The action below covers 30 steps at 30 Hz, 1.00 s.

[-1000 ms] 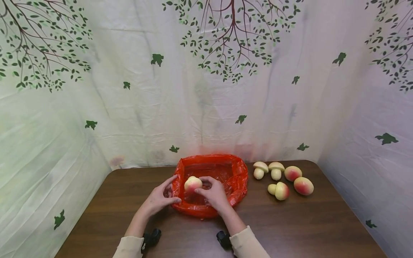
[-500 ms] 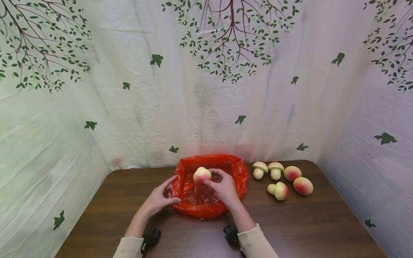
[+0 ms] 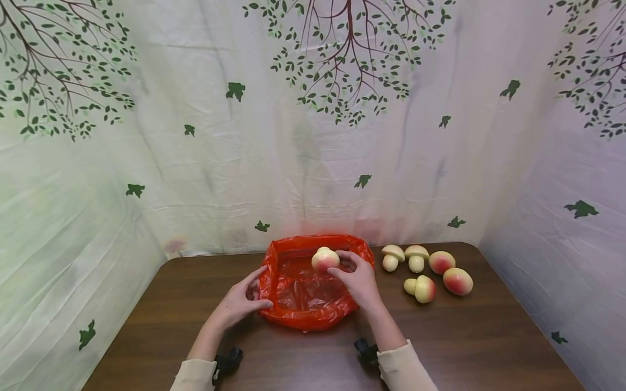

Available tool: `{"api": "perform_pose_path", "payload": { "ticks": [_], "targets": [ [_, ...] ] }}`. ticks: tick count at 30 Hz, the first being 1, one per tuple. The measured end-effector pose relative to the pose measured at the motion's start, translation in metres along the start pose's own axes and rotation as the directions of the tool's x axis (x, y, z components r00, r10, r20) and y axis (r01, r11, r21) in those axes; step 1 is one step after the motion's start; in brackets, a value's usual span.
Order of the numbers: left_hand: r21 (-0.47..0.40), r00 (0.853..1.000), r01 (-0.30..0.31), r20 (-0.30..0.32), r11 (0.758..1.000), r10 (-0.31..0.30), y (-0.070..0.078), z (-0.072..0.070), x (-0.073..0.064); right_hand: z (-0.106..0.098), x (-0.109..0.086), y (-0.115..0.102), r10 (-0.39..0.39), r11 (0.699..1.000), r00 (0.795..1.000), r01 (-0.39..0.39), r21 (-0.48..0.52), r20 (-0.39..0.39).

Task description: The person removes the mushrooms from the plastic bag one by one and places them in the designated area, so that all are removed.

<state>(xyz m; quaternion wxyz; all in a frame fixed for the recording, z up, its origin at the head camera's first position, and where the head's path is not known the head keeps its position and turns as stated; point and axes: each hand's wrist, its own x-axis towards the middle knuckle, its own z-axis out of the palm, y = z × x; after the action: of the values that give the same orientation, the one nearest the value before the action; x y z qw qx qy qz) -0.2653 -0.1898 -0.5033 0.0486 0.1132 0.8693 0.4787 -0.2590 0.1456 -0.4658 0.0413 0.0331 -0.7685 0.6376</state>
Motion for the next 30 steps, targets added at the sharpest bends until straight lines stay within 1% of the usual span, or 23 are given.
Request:
{"api": "perform_pose_path", "payload": {
  "ticks": [5, 10, 21, 26, 30],
  "targets": [
    [0.003, 1.000, 0.001, -0.002, 1.000, -0.001, 0.000, 0.000, 0.000, -0.011, -0.001, 0.003, 0.006, 1.000, 1.000, -0.006, -0.021, -0.009],
    [-0.013, 1.000, 0.001, 0.006, 1.000, -0.001, 0.001, 0.000, 0.000, -0.022, -0.003, 0.004, 0.019, 0.999, 0.999, -0.020, -0.041, -0.031],
    [-0.021, 1.000, 0.001, 0.011, 1.000, -0.001, 0.000, 0.001, 0.000, -0.043, -0.006, 0.010, 0.015, 0.999, 0.997, -0.019, -0.041, -0.076],
    [-0.041, 1.000, -0.002, 0.014, 0.999, 0.003, 0.001, 0.001, 0.000, -0.053, -0.010, 0.014, 0.038, 0.999, 0.995, -0.041, -0.030, -0.089],
    [-0.034, 1.000, 0.002, 0.015, 0.999, -0.001, 0.001, 0.001, 0.001, -0.060, -0.013, 0.018, 0.046, 0.998, 0.992, -0.050, -0.035, -0.116]
  ]
}}
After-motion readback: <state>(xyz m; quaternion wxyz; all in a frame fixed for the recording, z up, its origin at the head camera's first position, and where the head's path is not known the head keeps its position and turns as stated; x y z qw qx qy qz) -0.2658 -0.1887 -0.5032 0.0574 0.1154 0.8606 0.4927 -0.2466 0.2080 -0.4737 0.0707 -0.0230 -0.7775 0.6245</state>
